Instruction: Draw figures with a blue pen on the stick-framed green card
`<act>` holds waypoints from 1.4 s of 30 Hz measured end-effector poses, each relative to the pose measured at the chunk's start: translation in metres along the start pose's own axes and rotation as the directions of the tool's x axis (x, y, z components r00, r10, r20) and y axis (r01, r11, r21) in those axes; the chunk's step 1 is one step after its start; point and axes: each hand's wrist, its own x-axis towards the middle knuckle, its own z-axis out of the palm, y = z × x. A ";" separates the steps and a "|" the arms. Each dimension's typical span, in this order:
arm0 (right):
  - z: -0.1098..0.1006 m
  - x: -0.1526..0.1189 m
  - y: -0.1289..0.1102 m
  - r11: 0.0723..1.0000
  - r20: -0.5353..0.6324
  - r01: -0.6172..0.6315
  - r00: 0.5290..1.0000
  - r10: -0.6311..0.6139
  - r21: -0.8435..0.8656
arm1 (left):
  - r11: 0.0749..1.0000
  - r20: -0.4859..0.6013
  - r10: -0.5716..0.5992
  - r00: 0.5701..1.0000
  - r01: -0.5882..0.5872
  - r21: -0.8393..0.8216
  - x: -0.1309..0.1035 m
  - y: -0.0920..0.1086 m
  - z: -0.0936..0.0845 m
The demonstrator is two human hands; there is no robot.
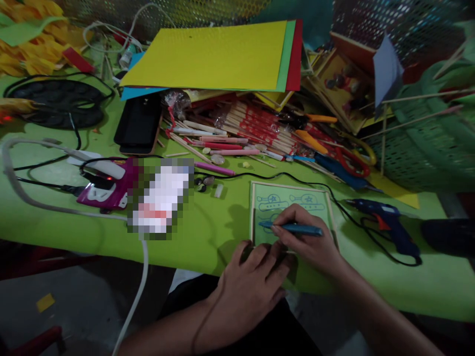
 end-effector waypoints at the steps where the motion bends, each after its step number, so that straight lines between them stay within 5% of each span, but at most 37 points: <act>1: 0.000 0.000 0.000 1.000 0.000 0.000 1.000 0.000 0.005 | 1.000 0.001 0.001 1.000 -0.001 0.000 0.000 0.000 0.000; 16: -0.010 -0.001 0.011 0.995 -0.283 0.016 0.959 0.011 0.094 | 1.000 0.025 -0.008 1.000 0.008 0.017 -0.001 0.000 -0.003; 28: -0.001 -0.002 0.005 0.995 -0.091 -0.046 0.994 0.054 0.085 | 1.000 0.013 -0.013 1.000 0.013 0.008 0.002 0.000 -0.004; 42: 0.002 0.000 0.005 0.997 -0.063 -0.062 0.996 0.064 0.040 | 1.000 0.009 -0.005 1.000 0.005 0.017 0.000 0.001 -0.003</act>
